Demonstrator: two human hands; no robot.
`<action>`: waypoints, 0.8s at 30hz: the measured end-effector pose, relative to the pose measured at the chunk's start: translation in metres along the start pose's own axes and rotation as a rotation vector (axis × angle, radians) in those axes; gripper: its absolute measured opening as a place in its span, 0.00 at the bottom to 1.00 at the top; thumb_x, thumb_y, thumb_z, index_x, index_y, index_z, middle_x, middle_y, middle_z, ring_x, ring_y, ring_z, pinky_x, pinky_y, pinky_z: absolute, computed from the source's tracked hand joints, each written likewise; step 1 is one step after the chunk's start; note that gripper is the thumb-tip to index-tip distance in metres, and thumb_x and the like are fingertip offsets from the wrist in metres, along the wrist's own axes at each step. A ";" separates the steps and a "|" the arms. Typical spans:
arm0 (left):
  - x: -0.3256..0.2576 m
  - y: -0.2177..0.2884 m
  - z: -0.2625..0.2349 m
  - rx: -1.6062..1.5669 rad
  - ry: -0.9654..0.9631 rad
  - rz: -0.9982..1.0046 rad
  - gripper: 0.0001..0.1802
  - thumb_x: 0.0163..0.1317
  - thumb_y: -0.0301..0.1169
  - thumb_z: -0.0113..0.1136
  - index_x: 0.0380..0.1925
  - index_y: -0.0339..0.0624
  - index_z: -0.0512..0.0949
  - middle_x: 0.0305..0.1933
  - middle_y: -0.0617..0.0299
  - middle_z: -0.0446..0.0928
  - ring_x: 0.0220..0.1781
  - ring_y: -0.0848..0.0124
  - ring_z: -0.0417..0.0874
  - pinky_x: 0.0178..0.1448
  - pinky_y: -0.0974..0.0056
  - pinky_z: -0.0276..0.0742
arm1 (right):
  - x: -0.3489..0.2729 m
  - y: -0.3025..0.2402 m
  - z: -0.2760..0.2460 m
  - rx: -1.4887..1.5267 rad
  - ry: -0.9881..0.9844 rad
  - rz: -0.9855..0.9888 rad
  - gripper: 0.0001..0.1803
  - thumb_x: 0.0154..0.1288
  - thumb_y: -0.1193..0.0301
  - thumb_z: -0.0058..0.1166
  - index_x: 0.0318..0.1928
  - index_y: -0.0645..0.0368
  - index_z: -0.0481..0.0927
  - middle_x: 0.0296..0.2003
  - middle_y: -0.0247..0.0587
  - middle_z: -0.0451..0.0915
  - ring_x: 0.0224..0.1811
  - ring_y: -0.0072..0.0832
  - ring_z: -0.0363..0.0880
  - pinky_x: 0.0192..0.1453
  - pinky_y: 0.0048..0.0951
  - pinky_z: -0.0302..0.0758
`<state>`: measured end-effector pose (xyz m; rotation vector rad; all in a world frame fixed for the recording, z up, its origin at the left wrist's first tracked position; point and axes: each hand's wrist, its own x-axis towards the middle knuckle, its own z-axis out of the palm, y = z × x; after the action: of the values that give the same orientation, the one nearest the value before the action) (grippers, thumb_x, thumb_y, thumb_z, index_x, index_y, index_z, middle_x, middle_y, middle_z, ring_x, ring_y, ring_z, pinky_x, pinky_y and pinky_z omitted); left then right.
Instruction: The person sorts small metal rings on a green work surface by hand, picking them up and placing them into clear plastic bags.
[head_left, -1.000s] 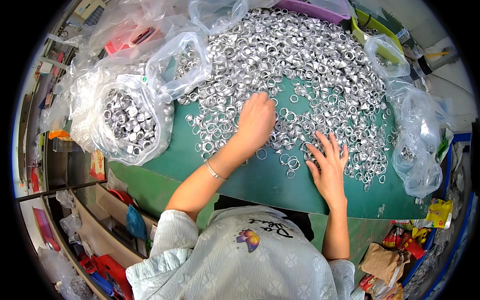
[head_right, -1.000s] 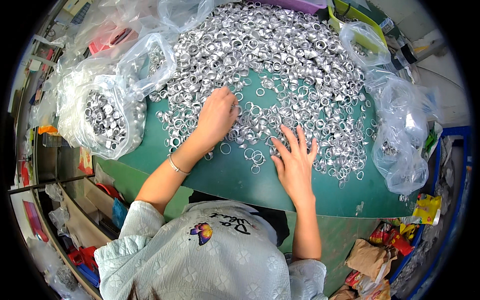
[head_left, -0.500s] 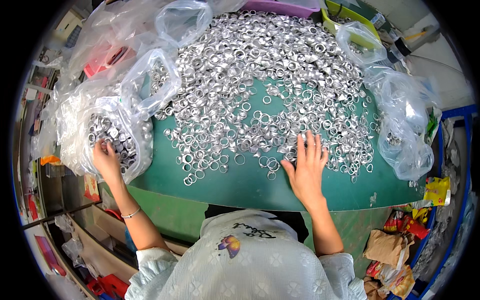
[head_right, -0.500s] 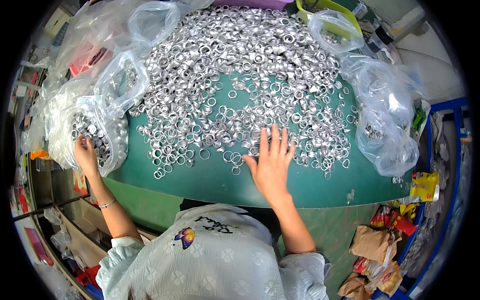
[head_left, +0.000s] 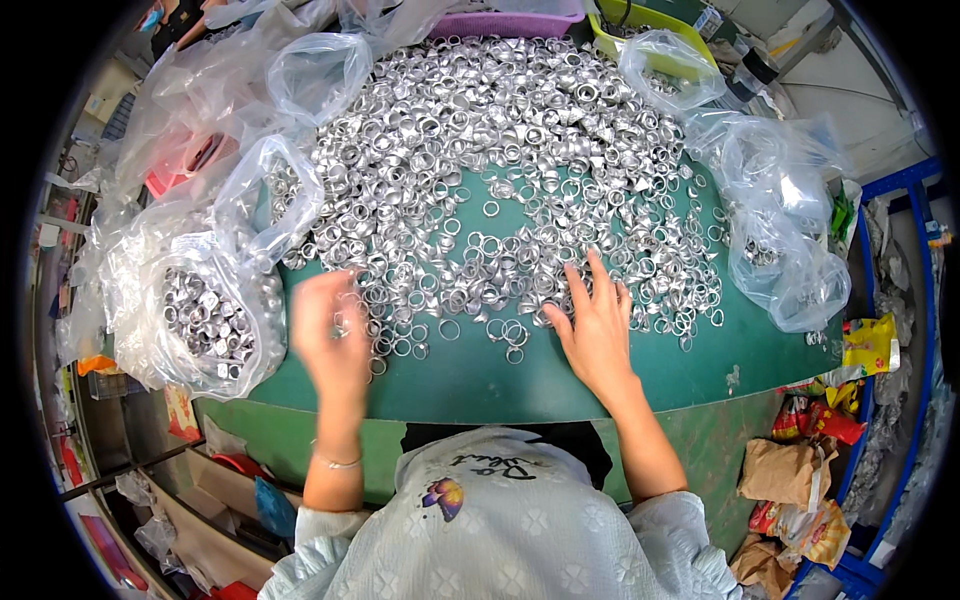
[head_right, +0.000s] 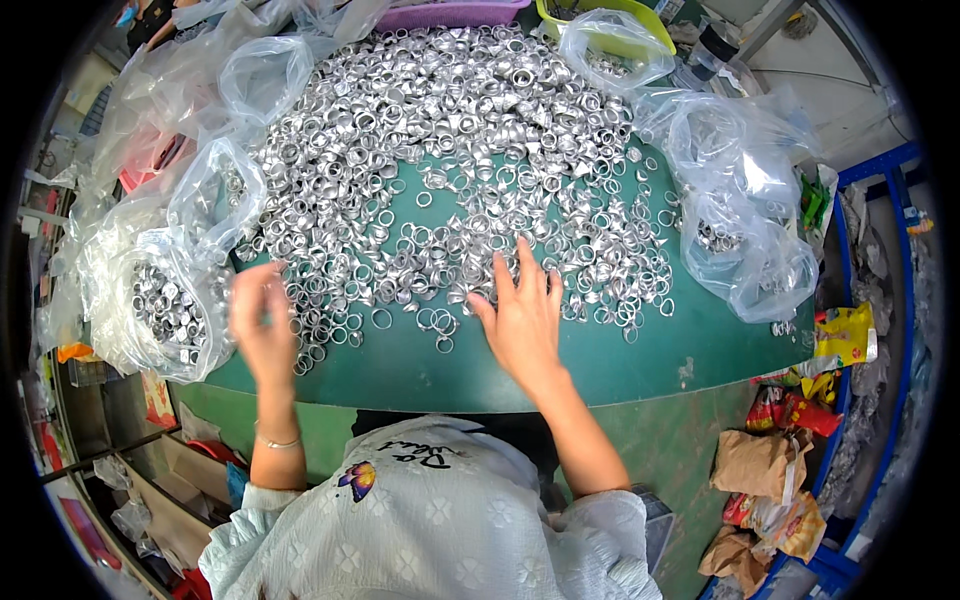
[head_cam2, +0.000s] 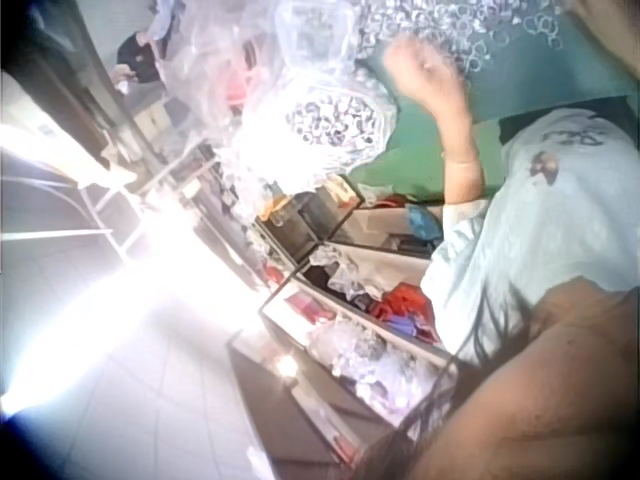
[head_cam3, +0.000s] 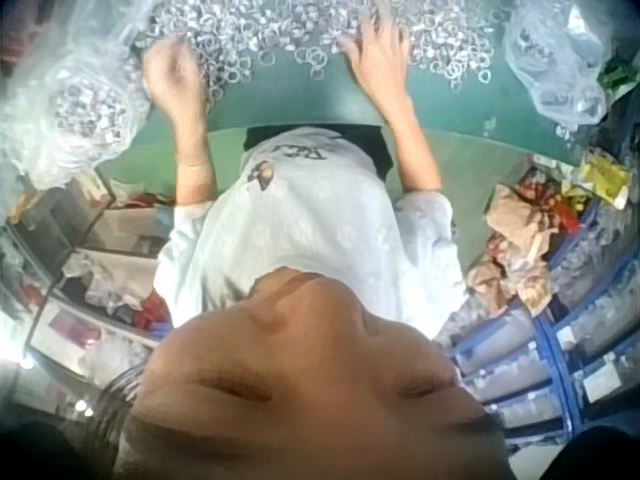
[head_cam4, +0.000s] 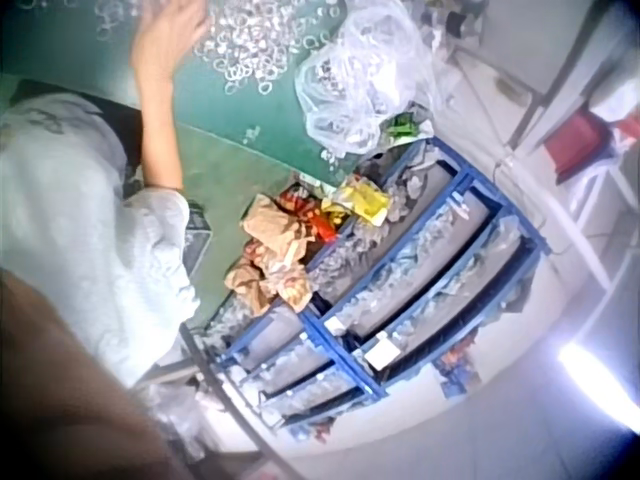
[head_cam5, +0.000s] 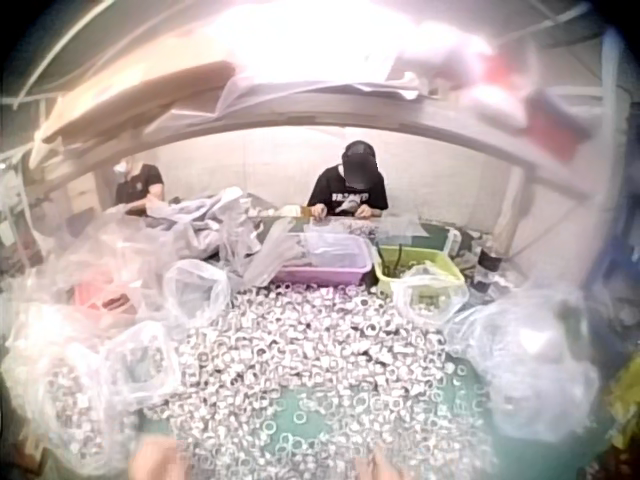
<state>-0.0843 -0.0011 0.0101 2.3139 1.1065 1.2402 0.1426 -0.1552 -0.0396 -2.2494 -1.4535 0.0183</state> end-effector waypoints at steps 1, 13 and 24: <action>0.000 0.012 0.023 -0.100 -0.146 0.019 0.12 0.53 0.16 0.54 0.38 0.36 0.77 0.34 0.57 0.75 0.36 0.69 0.75 0.41 0.69 0.70 | 0.000 -0.002 -0.004 0.076 0.026 -0.006 0.21 0.56 0.64 0.58 0.48 0.62 0.75 0.56 0.51 0.65 0.54 0.43 0.65 0.60 0.45 0.58; 0.046 0.059 0.186 -0.106 -0.709 0.573 0.07 0.48 0.23 0.59 0.29 0.36 0.75 0.33 0.57 0.69 0.38 0.58 0.71 0.43 0.58 0.69 | 0.028 0.046 -0.017 0.068 -0.092 -0.127 0.19 0.60 0.68 0.52 0.52 0.58 0.73 0.59 0.40 0.66 0.62 0.43 0.61 0.64 0.51 0.54; 0.062 0.065 0.186 0.091 -0.827 0.621 0.08 0.42 0.22 0.58 0.26 0.35 0.73 0.34 0.56 0.70 0.38 0.57 0.72 0.41 0.57 0.72 | 0.005 0.076 -0.034 -0.141 0.050 0.135 0.27 0.56 0.62 0.56 0.55 0.58 0.70 0.59 0.53 0.61 0.63 0.51 0.55 0.64 0.54 0.50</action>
<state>0.1177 0.0197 -0.0268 2.8944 0.1655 0.2436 0.2184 -0.1888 -0.0370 -2.4404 -1.3120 -0.0998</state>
